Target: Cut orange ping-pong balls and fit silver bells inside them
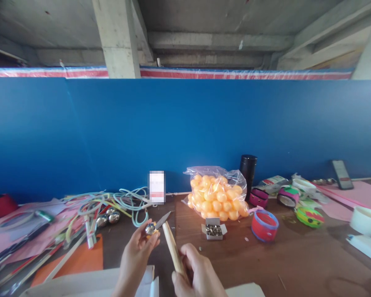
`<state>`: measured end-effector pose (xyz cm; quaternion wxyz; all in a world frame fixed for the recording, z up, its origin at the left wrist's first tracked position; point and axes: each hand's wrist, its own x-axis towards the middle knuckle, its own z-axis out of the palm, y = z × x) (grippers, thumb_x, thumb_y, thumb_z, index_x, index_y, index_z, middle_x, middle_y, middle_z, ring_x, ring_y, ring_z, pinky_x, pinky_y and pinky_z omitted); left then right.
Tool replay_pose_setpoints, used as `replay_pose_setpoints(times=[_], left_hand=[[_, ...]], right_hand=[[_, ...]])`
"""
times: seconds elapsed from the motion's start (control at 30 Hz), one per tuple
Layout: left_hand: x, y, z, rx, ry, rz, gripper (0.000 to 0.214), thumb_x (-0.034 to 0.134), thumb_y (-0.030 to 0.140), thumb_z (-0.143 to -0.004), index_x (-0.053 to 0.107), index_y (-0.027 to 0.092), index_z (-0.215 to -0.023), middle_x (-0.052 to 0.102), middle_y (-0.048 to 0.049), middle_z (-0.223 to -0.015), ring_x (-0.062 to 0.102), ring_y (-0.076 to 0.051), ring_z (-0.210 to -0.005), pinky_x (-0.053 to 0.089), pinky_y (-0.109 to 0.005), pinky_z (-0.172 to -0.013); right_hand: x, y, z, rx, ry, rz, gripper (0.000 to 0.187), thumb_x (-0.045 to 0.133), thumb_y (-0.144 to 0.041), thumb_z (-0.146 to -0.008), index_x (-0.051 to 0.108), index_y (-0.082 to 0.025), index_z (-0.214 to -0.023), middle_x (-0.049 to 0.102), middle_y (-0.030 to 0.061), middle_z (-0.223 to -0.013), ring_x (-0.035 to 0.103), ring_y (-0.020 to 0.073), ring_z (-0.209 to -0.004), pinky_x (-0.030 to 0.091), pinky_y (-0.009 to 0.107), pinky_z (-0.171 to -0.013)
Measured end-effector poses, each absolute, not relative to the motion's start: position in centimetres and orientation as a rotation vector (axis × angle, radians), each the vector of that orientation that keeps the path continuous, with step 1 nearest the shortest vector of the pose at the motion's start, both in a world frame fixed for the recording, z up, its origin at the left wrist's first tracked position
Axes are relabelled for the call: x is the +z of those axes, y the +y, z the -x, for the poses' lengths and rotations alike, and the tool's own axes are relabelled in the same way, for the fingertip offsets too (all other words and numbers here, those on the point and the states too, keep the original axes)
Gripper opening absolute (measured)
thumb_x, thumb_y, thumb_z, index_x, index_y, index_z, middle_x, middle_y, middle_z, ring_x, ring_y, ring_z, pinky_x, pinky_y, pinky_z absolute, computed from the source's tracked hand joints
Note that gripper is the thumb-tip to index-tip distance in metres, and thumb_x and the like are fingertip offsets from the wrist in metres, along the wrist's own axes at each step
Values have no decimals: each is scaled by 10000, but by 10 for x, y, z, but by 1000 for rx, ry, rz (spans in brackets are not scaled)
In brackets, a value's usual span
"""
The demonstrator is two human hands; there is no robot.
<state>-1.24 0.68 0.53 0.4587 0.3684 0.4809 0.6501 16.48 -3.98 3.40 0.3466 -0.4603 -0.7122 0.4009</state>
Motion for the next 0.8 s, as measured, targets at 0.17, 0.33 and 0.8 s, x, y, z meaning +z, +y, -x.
replay_pose_setpoints(times=[0.17,0.33,0.8], left_hand=[[4,7,13,1600,1162,-909,587,747,343,-617,561,144,-1137,702,-84,-933,678,-243,-882,576,-343,-742],[5,7,13,1608,1181,-912,590,750,334,-619,554,143,-1142,697,-78,-928,678,-229,-860,577,-343,-743],[6,7,13,1624,1140,-905,582,751,345,-624,555,139,-1133,691,-84,-931,688,-233,-844,580,-345,-735]], right_hand=[[34,-40,-165,1028,-1853,1189,171,507,-113,-679,457,-197,-820,504,-65,-575,499,108,-521,361,198,-492],[32,-40,-165,1039,-1837,1193,163,502,-125,-692,456,-199,-830,508,-64,-574,513,111,-514,365,197,-484],[29,-38,-165,1029,-1870,1184,174,513,-132,-673,442,-205,-814,491,-70,-566,461,104,-509,351,197,-489]])
